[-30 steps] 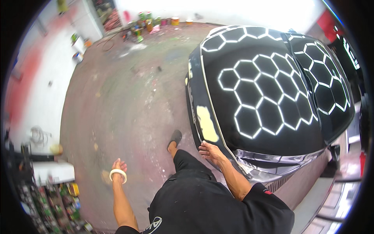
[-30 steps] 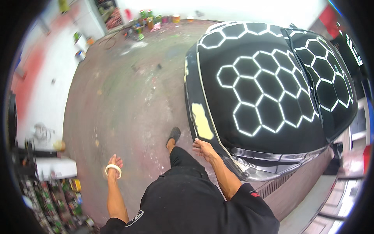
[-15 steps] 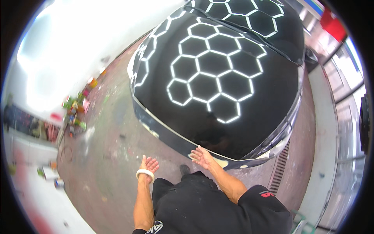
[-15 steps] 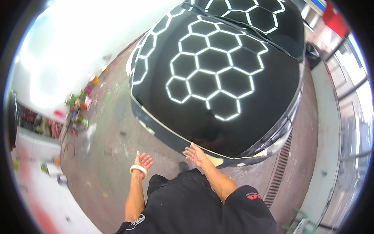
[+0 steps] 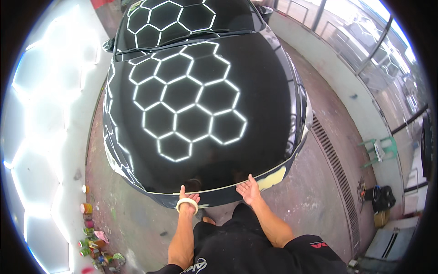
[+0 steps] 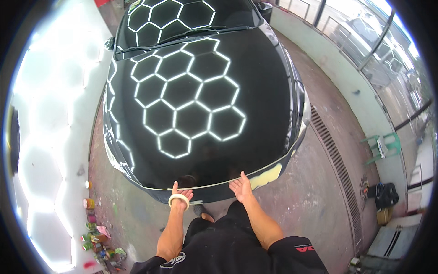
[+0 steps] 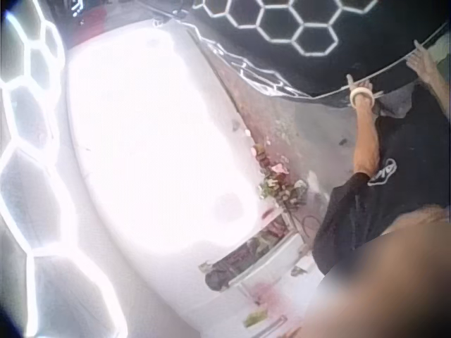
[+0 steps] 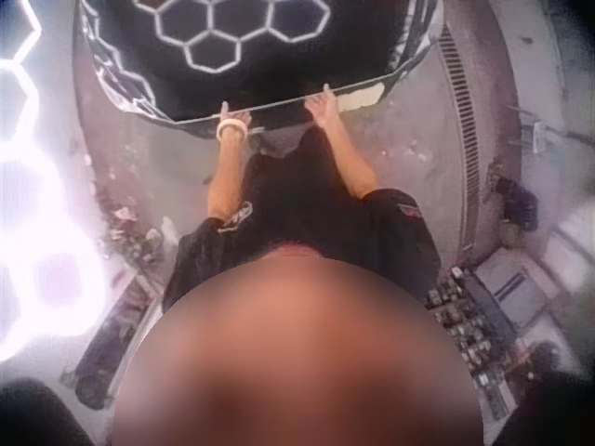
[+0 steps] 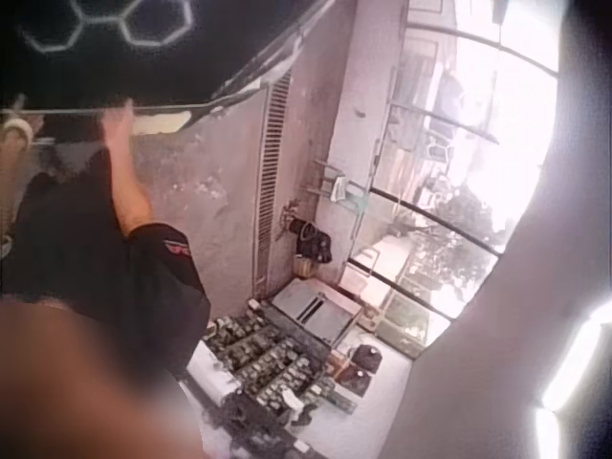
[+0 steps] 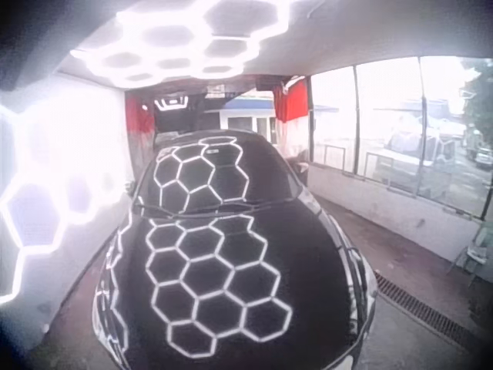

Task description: The person retrieves a newspaper and masking tape, then tapes the newspaper to the underside of the open car hood. They continue applying masking tape along the hood edges and front bumper area, smoothing the tape as they go.

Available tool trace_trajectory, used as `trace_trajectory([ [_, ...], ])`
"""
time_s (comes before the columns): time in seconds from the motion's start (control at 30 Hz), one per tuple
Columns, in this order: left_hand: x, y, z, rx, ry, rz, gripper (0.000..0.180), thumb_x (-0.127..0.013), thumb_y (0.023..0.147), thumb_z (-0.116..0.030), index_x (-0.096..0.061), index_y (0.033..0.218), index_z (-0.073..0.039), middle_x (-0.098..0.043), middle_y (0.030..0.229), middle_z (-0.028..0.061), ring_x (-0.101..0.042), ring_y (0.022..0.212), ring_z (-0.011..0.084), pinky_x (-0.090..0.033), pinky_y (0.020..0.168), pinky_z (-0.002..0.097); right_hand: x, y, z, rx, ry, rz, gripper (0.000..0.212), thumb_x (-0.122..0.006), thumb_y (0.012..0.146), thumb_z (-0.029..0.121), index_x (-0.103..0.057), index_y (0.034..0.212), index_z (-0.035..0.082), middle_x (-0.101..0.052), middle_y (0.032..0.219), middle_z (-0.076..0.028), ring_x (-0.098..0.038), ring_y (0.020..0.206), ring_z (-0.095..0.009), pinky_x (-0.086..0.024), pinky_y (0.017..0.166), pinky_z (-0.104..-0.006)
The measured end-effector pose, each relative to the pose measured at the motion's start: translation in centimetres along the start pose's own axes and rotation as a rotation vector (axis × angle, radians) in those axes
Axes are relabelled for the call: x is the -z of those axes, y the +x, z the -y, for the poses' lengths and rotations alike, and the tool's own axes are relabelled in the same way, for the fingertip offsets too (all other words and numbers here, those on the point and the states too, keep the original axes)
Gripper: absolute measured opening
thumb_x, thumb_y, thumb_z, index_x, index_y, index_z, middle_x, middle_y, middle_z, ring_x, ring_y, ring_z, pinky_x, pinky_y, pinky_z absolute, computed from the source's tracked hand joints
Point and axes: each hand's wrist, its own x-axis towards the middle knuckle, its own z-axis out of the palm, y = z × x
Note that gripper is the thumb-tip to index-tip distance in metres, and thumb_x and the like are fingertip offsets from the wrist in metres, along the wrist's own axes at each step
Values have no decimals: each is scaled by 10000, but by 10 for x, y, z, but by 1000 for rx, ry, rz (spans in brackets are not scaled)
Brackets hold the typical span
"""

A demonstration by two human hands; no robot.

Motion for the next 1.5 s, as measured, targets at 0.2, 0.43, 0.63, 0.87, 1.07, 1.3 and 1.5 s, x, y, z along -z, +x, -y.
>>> trace_trajectory([
  [0.2,-1,6,-2,82,-156,-11,594,-788,916,-499,-592,1193,-12,-624,1147,147,-644,1034,317,-600,850,451,-46,-11,-18,113,187,-168,1034,-769,912,694,-446,1563,-41,-473,1601,-225,-444,1508,-398,-327,1283,-553],
  [0.43,-4,13,-14,160,-123,-16,572,-772,921,-455,-627,1197,24,-663,1158,176,-662,979,321,-594,755,401,-65,-6,-56,155,308,3,933,-733,932,702,-502,1567,58,-511,1638,-136,-458,1529,-319,-306,1285,-538],
  [0.63,-10,7,-19,138,-123,0,451,-755,906,-379,-669,1070,33,-703,1053,182,-691,861,304,-559,639,347,-104,1,-102,175,546,-28,916,-724,938,706,-508,1556,65,-538,1600,-128,-472,1511,-318,-312,1278,-539],
  [0.87,-8,8,-21,175,-73,-25,548,-741,905,-455,-648,1166,18,-685,1137,175,-689,1002,333,-588,867,448,-90,-10,-106,90,415,2,937,-700,916,773,-565,1498,50,-622,1498,-132,-559,1416,-324,-376,1235,-506],
  [1.07,-19,12,-28,114,-97,-122,528,-741,848,-463,-687,1196,-70,-726,1138,139,-685,912,297,-559,699,385,-99,-14,-95,72,452,26,950,-723,899,777,-590,1461,23,-663,1426,-142,-587,1384,-328,-399,1234,-503],
  [1.3,-27,6,-23,80,-14,-135,566,-701,842,-473,-656,1172,-15,-666,1069,148,-648,869,312,-532,681,377,-80,1,-81,110,473,71,988,-697,899,807,-550,1518,51,-640,1477,-172,-586,1401,-346,-419,1217,-508],
  [1.5,-32,0,-18,53,40,-84,606,-701,828,-479,-639,1177,13,-659,1094,162,-647,871,318,-520,722,398,-71,4,-71,93,420,114,1010,-630,903,863,-574,1528,72,-663,1488,-164,-625,1372,-342,-421,1214,-503],
])
